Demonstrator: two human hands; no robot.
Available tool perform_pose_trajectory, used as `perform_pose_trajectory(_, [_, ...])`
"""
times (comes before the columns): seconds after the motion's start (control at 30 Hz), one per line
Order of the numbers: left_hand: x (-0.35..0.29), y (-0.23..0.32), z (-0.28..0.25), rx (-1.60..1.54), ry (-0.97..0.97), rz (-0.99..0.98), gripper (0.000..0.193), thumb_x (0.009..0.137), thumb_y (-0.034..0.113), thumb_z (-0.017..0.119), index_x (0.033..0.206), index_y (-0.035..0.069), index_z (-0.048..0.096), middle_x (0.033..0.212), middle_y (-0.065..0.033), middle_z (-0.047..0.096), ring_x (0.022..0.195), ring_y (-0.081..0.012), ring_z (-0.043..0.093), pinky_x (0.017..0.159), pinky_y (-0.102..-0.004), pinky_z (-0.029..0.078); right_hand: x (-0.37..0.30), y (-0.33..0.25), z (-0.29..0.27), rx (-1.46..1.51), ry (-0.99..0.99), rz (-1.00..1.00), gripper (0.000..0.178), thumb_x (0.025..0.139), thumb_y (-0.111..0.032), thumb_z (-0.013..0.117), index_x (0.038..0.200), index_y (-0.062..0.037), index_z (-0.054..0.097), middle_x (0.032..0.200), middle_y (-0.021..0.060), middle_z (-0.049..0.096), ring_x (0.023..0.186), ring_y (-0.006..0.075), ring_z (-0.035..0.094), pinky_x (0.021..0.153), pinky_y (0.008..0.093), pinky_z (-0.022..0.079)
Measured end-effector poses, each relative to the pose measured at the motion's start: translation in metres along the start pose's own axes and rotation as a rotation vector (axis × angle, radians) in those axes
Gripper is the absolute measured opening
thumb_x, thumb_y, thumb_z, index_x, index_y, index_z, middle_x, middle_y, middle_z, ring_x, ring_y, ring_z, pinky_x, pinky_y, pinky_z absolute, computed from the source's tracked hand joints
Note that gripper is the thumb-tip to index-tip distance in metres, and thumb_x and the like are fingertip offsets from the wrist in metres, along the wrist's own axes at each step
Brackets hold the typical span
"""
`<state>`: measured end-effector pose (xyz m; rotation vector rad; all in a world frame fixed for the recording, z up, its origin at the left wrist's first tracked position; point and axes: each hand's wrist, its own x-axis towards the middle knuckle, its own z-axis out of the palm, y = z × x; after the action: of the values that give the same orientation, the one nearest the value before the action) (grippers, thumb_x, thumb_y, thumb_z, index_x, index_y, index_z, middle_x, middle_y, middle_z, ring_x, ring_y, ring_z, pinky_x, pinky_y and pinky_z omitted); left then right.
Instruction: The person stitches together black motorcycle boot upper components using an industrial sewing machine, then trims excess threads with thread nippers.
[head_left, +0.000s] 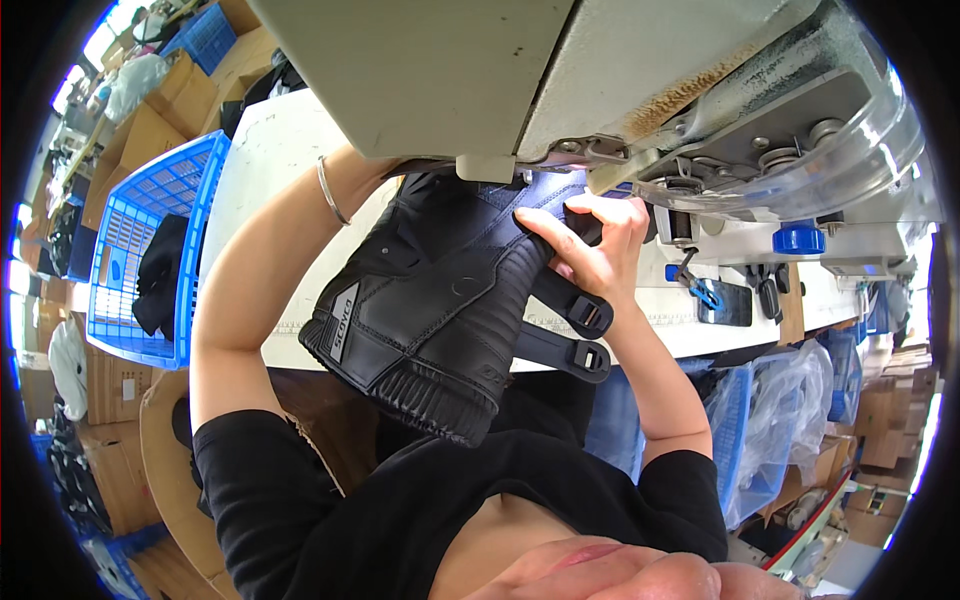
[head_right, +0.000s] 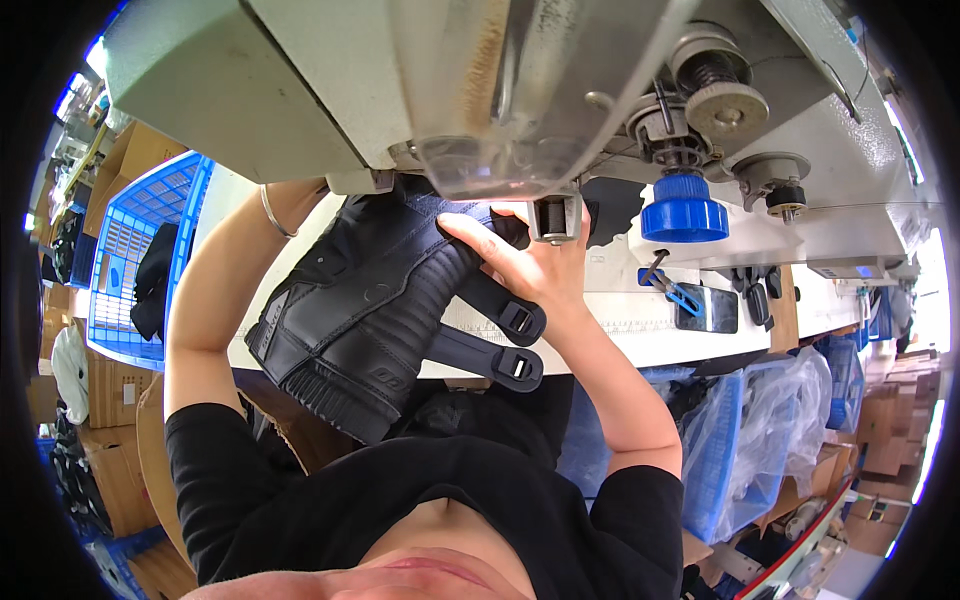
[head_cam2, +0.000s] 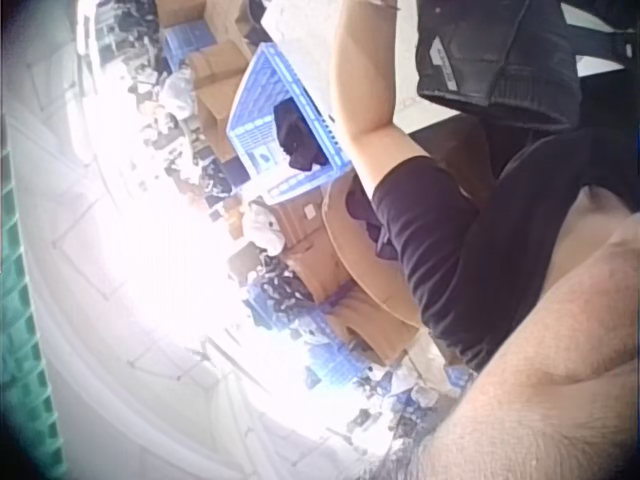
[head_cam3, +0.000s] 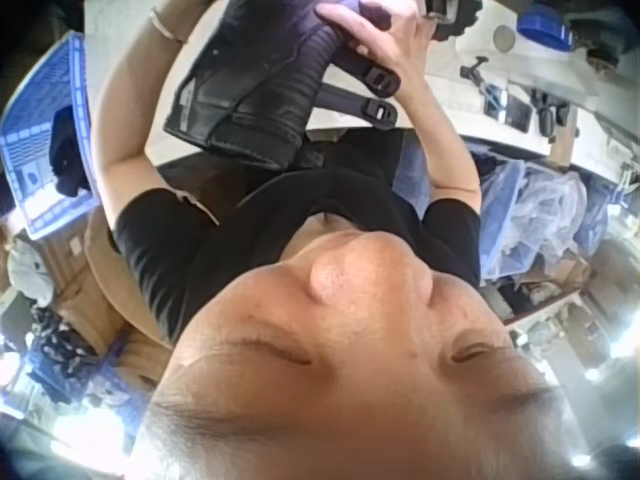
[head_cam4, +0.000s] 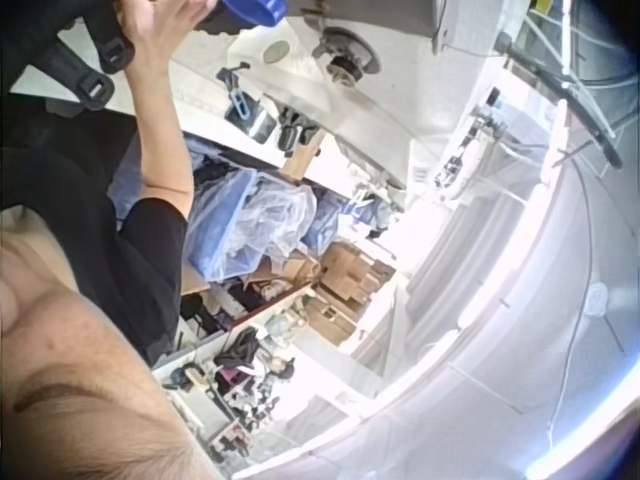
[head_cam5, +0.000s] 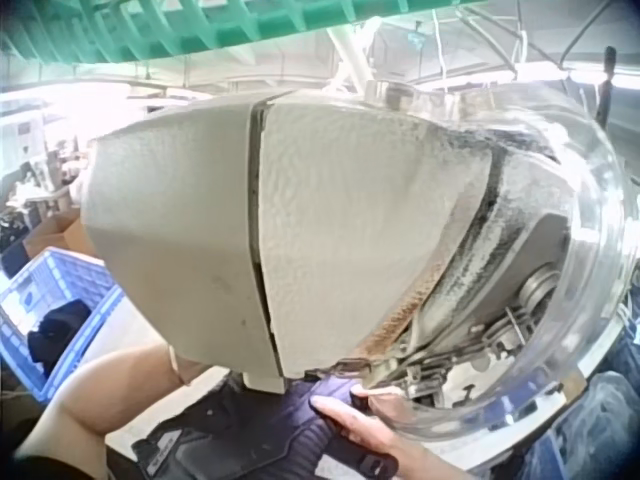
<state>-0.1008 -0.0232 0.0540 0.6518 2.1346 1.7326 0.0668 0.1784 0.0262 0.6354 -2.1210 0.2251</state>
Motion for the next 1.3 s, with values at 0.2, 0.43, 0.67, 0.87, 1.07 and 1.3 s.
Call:
perform_pose_trajectory(0.2, [0.001, -0.002, 0.001, -0.015, 0.005, -0.004, 0.022, 0.084, 0.018, 0.067, 0.100, 0.004, 0.069, 0.090, -0.0062, 0.066, 0.080, -0.0144, 0.059, 0.070, -0.0306, 0.049, 0.001, 0.001, -0.004, 0.027, -0.080, 0.053, 0.056, 0.056, -0.010, 0.068, 0.109, -0.0295, 0.071, 0.099, 0.0042, 0.059, 0.091, 0.0204, 0.047, 0.083, 0.0324, 0.032])
perform_pose_trajectory(0.43, [0.002, -0.003, 0.005, -0.038, 0.012, -0.013, 0.021, 0.083, 0.018, 0.067, 0.099, 0.004, 0.070, 0.088, -0.0059, 0.066, 0.079, -0.0144, 0.059, 0.069, -0.0307, 0.049, -0.010, 0.019, 0.000, 0.183, -0.177, 0.075, 0.070, 0.058, -0.012, 0.070, 0.124, -0.0317, 0.062, 0.110, 0.0002, 0.065, 0.098, 0.0155, 0.058, 0.095, 0.0460, 0.035])
perform_pose_trajectory(0.67, [0.004, -0.004, 0.010, -0.069, 0.030, -0.013, 0.020, 0.083, 0.018, 0.068, 0.098, 0.004, 0.070, 0.087, -0.0057, 0.067, 0.078, -0.0143, 0.059, 0.068, -0.0308, 0.049, -0.009, 0.027, 0.002, 0.008, -0.322, 0.015, 0.074, 0.064, -0.016, 0.067, 0.134, -0.0329, 0.052, 0.136, -0.0110, 0.054, 0.117, 0.0050, 0.048, 0.110, 0.0486, 0.016])
perform_pose_trajectory(0.87, [0.002, -0.005, 0.013, -0.093, 0.048, -0.019, 0.020, 0.083, 0.018, 0.068, 0.097, 0.004, 0.071, 0.085, -0.0055, 0.067, 0.076, -0.0142, 0.059, 0.067, -0.0308, 0.049, 0.008, 0.022, -0.008, 0.217, -0.211, 0.047, 0.068, 0.042, 0.003, 0.071, 0.104, -0.0251, 0.073, 0.095, 0.0109, 0.059, 0.076, 0.0286, 0.061, 0.069, 0.0339, 0.051])
perform_pose_trajectory(1.07, [0.002, -0.007, 0.018, -0.118, 0.063, -0.034, 0.019, 0.083, 0.018, 0.068, 0.096, 0.005, 0.071, 0.084, -0.0053, 0.067, 0.075, -0.0142, 0.059, 0.067, -0.0309, 0.049, 0.002, 0.034, -0.007, 0.253, -0.373, 0.133, 0.071, 0.052, 0.007, 0.072, 0.113, -0.0293, 0.068, 0.097, 0.0054, 0.066, 0.076, 0.0264, 0.064, 0.069, 0.0328, 0.054])
perform_pose_trajectory(1.3, [0.004, -0.010, 0.025, -0.138, 0.073, -0.041, 0.018, 0.082, 0.018, 0.068, 0.095, 0.005, 0.072, 0.083, -0.0050, 0.067, 0.074, -0.0141, 0.059, 0.066, -0.0310, 0.049, 0.015, 0.045, -0.006, 0.311, -0.534, 0.200, 0.071, 0.056, 0.009, 0.073, 0.116, -0.0286, 0.066, 0.104, 0.0030, 0.068, 0.085, 0.0259, 0.066, 0.078, 0.0329, 0.056])
